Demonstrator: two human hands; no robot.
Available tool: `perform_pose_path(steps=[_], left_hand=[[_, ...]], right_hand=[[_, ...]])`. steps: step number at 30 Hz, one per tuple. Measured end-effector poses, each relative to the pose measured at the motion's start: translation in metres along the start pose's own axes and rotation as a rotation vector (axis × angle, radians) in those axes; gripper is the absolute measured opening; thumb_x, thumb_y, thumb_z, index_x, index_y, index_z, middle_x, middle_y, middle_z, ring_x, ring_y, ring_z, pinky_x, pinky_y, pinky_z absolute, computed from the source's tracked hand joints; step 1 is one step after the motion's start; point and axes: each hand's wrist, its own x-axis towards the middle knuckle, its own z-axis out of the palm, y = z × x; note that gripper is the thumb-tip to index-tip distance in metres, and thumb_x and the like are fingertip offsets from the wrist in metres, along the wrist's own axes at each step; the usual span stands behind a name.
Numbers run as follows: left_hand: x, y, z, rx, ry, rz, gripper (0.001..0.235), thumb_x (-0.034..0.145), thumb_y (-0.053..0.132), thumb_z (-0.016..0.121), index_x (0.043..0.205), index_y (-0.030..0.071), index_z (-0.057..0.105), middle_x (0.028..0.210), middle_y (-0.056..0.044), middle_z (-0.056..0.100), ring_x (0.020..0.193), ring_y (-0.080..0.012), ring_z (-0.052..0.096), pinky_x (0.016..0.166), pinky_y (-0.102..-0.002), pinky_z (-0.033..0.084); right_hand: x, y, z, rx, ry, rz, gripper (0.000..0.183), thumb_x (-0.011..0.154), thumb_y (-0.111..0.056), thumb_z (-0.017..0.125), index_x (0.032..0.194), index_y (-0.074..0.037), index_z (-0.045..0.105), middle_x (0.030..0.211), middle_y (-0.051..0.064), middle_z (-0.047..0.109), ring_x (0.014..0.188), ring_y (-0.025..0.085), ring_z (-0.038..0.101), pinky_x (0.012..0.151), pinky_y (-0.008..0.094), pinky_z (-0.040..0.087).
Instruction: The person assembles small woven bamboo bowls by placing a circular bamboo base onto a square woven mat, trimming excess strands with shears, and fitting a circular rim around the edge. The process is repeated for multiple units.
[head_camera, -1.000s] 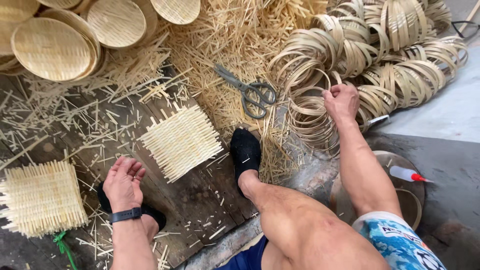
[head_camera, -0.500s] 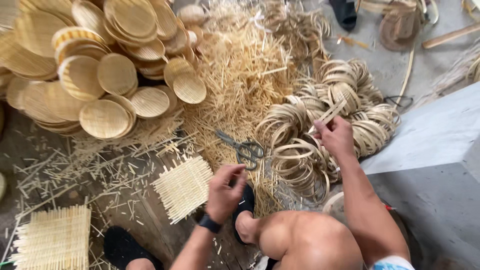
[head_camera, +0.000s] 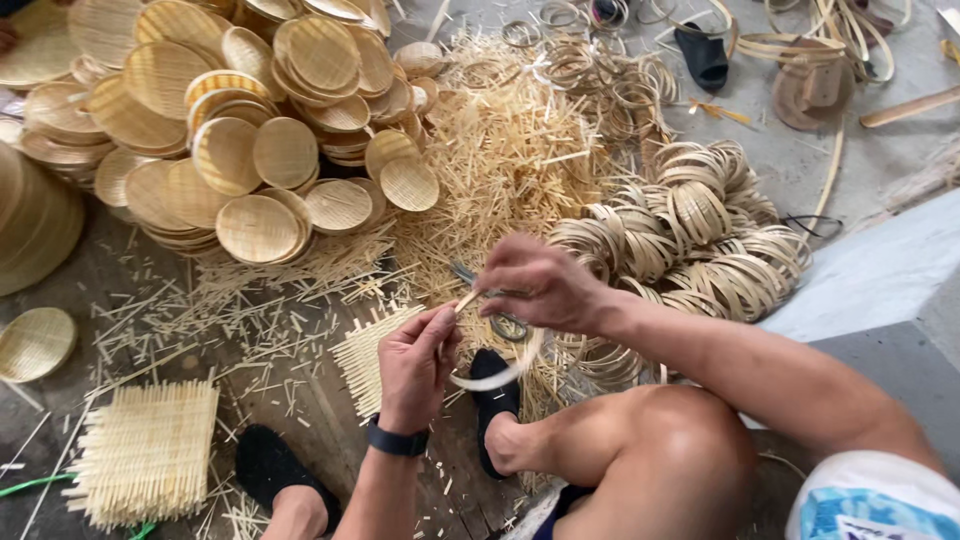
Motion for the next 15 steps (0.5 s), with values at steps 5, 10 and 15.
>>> perform_pose_path(steps=[5,10,15], left_hand=[[-0.012,0.031,-0.018,-0.113,0.016,-0.154,0.013,0.093,0.017,0.066,0.091,0.004,0.069,0.068,0.002,0.058,0.052,-0.0053,0.046,0.043,-0.021,0.035],[-0.002,0.059,-0.023,0.082,0.023,-0.279,0.046,0.09,0.053,0.047,0.075,0.013,0.062,0.061,0.004,0.053,0.048,-0.0069,0.046,0.041,-0.022,0.037],[-0.001,0.057,-0.035,-0.01,0.133,-0.329,0.065,0.097,0.073,0.043,0.058,0.021,0.041,0.045,0.009,0.033,0.033,-0.006,0.03,0.029,-0.025,0.025]], right_hand=[[0.014,-0.006,0.045,0.02,-0.186,-0.053,0.013,0.094,-0.015,0.077,0.093,-0.004,0.071,0.09,0.007,0.059,0.079,0.019,0.062,0.066,0.035,0.056],[0.028,-0.012,0.093,0.033,-0.238,-0.239,0.019,0.092,-0.015,0.075,0.08,-0.006,0.063,0.087,0.005,0.059,0.079,0.017,0.061,0.067,0.032,0.057],[0.036,-0.021,0.13,-0.296,-0.11,-0.309,0.013,0.087,-0.014,0.073,0.081,-0.006,0.065,0.084,0.006,0.059,0.077,0.018,0.058,0.068,0.034,0.058]])
